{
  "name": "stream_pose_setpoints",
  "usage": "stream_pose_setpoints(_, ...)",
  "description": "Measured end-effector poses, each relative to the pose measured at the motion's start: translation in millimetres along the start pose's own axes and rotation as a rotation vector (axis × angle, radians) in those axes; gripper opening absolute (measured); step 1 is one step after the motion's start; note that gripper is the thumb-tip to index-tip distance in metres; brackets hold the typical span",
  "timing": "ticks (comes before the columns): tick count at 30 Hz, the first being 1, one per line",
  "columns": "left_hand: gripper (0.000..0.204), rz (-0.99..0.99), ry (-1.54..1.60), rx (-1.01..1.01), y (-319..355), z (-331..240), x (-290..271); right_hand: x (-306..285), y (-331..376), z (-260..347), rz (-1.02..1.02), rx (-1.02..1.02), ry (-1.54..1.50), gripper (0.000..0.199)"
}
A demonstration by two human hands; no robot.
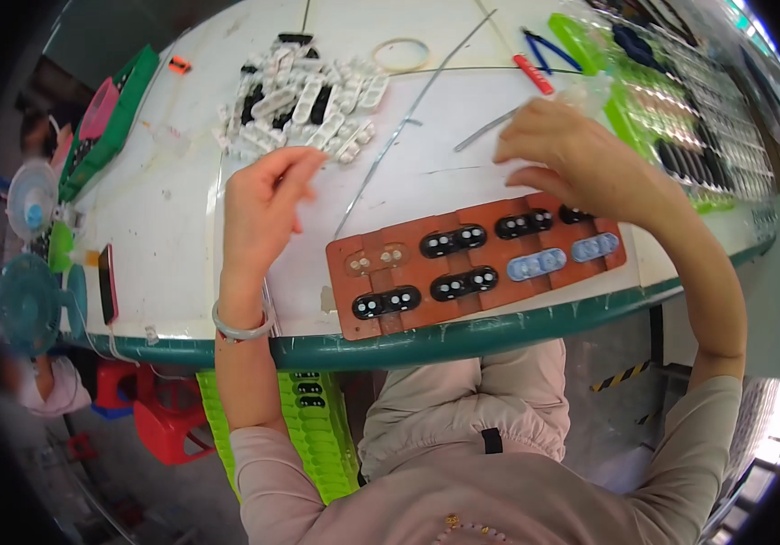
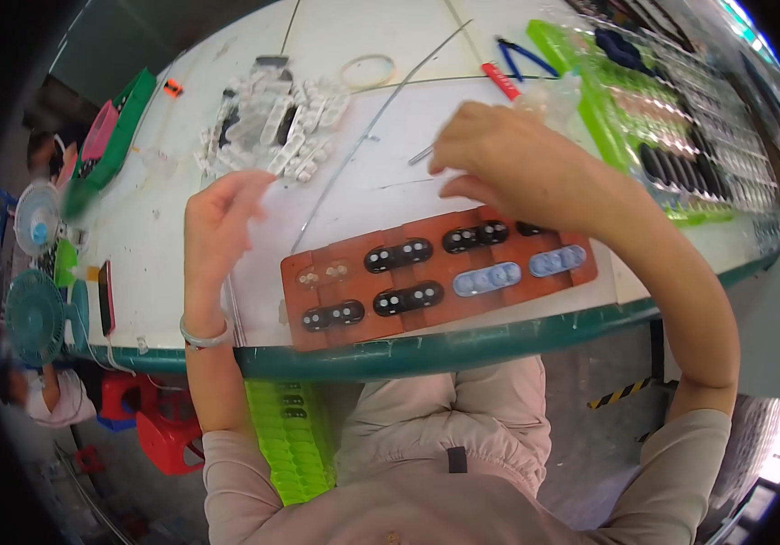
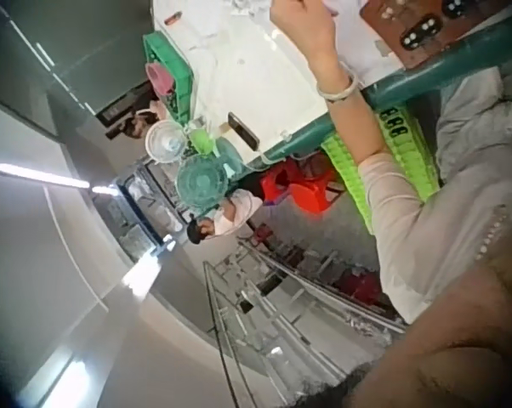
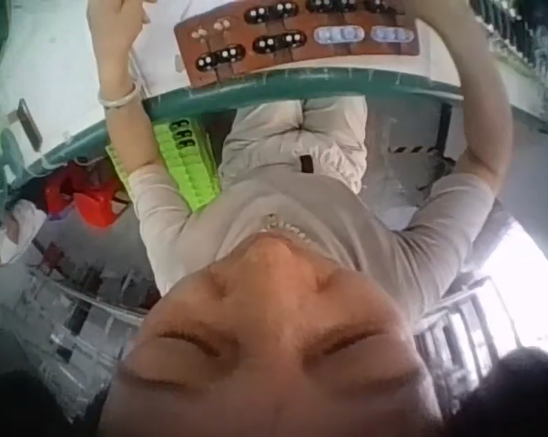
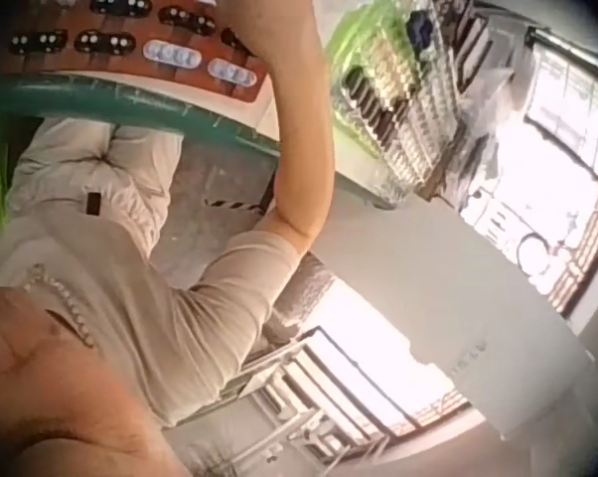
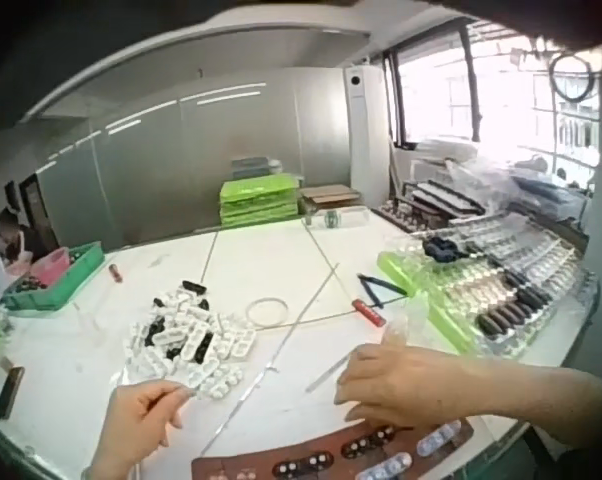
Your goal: Use pliers to trim components, apply adhesive to a template, and use a probe tool to secure small plastic parts into an assembly jig.
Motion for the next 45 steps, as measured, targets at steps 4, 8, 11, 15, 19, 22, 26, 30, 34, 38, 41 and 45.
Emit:
stream_pose_setpoints(4,0.023,-0.091,-0.150,-0.052,21.6,9.7,-43.5,-20.1,76.9,2.4,-0.179,0.108,-0.043,0.017)
stream_pose_setpoints(8,0.020,-0.256,-0.632,0.593,91.9,-26.3,-9.8,-0.6,156.3,-16.1,-0.453,0.346,-0.123,0.025)
stream_pose_setpoints(11,0.031,-0.273,-0.492,0.364,129.0,-10.0,14.1,18.7,177.5,-20.4,-0.528,0.413,-0.265,0.038)
stream_pose_setpoints(15,0.048,-0.695,-0.547,0.347,171.5,17.3,31.8,27.2,174.9,-21.4,-0.596,0.421,-0.394,0.043)
stream_pose_setpoints(19,0.058,-0.790,-0.656,0.256,187.6,25.6,37.9,35.3,175.8,-26.8,-0.511,0.461,-0.438,0.044)
stream_pose_setpoints(22,0.061,-0.862,-0.713,0.234,198.8,21.8,34.0,39.3,178.7,-31.6,-0.466,0.393,-0.399,0.038)
stream_pose_setpoints(26,0.061,-0.917,-0.722,0.144,223.3,21.4,29.9,37.4,180.6,-28.0,-0.414,0.393,-0.362,0.033)
stream_pose_setpoints(30,0.063,-0.961,-0.752,0.058,246.3,42.1,33.0,36.3,185.3,-25.1,-0.438,0.413,-0.282,0.035)
stream_pose_setpoints(34,0.063,-0.964,-0.802,-0.021,272.4,61.4,23.8,33.2,185.7,-28.1,-0.632,0.421,-0.384,0.037)
stream_pose_setpoints(38,0.060,-0.980,-0.749,-0.123,276.5,83.7,15.3,12.6,157.8,-43.9,-0.664,0.342,-0.356,0.040)
stream_pose_setpoints(41,0.059,-0.989,-0.693,-0.086,268.1,78.8,12.2,10.7,109.7,-72.5,-0.625,0.389,-0.355,0.047)
stream_pose_setpoints(45,0.059,-0.983,-0.580,0.006,243.5,62.2,14.9,32.4,73.7,-121.2,-0.487,0.602,-0.339,0.053)
Point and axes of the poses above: each hand's wrist, its own y-axis away from the middle knuckle, its own x-axis out of the palm, z = x × y, the point moved 5 cm from there along -y, towards the middle knuckle, and after that the axes turned 2 degrees about z, right-handed, at the moved point
